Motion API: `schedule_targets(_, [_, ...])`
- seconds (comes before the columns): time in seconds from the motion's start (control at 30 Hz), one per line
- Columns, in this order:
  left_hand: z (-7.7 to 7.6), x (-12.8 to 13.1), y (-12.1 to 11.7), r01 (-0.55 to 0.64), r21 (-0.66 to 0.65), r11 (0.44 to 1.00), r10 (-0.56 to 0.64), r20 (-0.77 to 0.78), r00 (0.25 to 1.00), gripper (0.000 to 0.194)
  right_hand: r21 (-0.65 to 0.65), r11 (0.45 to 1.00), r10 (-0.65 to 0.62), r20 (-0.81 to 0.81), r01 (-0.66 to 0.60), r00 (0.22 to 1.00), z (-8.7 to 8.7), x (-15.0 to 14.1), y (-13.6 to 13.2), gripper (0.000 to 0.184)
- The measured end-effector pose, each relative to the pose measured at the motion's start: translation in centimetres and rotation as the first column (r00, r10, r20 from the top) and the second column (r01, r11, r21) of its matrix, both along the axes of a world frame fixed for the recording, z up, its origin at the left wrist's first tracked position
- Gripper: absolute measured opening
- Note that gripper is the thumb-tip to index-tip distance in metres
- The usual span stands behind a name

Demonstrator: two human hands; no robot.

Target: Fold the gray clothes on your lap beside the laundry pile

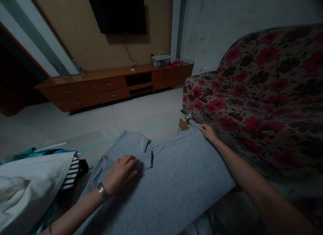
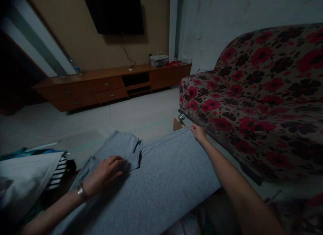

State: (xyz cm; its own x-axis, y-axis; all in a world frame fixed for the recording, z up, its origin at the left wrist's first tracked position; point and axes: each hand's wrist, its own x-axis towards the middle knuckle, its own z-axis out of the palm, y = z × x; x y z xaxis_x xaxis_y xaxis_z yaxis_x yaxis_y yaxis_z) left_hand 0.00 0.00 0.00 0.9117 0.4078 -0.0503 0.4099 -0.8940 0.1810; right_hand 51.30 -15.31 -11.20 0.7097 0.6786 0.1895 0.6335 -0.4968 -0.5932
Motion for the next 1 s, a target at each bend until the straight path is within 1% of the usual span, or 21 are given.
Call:
schedule_targets(0.07, [-1.0, 1.3, -2.6, -0.034, 0.066, 0.997, 0.037, -0.059, 0.998, 0.040, -0.013, 1.000, -0.010, 0.047, 0.010, 0.999, -0.1, -0.5, -0.1, 0.025])
schedule_targets(0.13, [-2.0, 2.1, -3.7, -0.083, 0.155, 0.984, 0.099, -0.100, 0.990, 0.039, -0.042, 0.999, -0.011, 0.125, 0.017, 0.992, 0.0, -1.0, -0.2, 0.027])
schedule_targets(0.2, [-2.5, 2.7, -3.5, -0.082, 0.230, 0.970, 0.116, -0.138, 0.984, 0.029, -0.073, 0.997, -0.009, 0.206, 0.025, 0.979, 0.0, -1.5, -0.2, 0.028])
schedule_targets(0.27, [-2.5, 3.2, -2.8, -0.038, 0.271, 0.962, 0.089, -0.180, 0.980, 0.025, -0.091, 0.995, -0.015, 0.254, 0.039, 0.967, 0.1, -1.9, -0.3, 0.029])
schedule_targets(0.33, [-1.8, 3.8, -2.0, -0.013, 0.274, 0.962, 0.075, -0.216, 0.973, 0.025, -0.097, 0.994, -0.022, 0.262, 0.049, 0.965, 0.2, -2.1, -0.4, 0.028])
schedule_targets(0.37, [-1.2, 4.0, -1.7, -0.026, 0.262, 0.965, 0.088, -0.228, 0.970, 0.025, -0.087, 0.995, -0.026, 0.245, 0.048, 0.969, 0.3, -2.0, -0.4, 0.027])
schedule_targets(0.43, [0.1, 4.5, -1.2, -0.112, 0.227, 0.967, 0.167, -0.238, 0.957, 0.022, -0.044, 0.998, -0.031, 0.179, 0.039, 0.983, 0.4, -1.8, -0.5, 0.026])
schedule_targets(0.53, [2.4, 4.8, 0.1, -0.271, 0.184, 0.945, 0.307, -0.205, 0.929, 0.021, 0.022, 1.000, -0.017, 0.094, 0.015, 0.995, 0.8, -1.0, -0.6, 0.025])
schedule_targets(0.63, [4.4, 5.1, 1.8, -0.332, 0.178, 0.926, 0.356, -0.127, 0.926, 0.024, 0.055, 0.998, 0.014, 0.079, -0.018, 0.997, 1.3, -0.2, -0.8, 0.026])
schedule_targets(0.73, [5.3, 5.7, 3.3, -0.368, 0.198, 0.908, 0.393, -0.100, 0.914, 0.026, 0.080, 0.996, 0.040, 0.071, -0.046, 0.997, 1.6, 0.6, -0.7, 0.026])
schedule_targets(0.83, [4.9, 6.7, 4.7, -0.382, 0.223, 0.897, 0.412, -0.107, 0.905, 0.029, 0.089, 0.994, 0.059, 0.069, -0.065, 0.996, 1.6, 1.0, -0.1, 0.024])
schedule_targets(1.0, [2.4, 8.1, 6.9, -0.432, 0.220, 0.874, 0.466, -0.137, 0.874, 0.030, 0.096, 0.994, 0.047, 0.086, -0.055, 0.995, 1.2, 1.2, 1.8, 0.021])
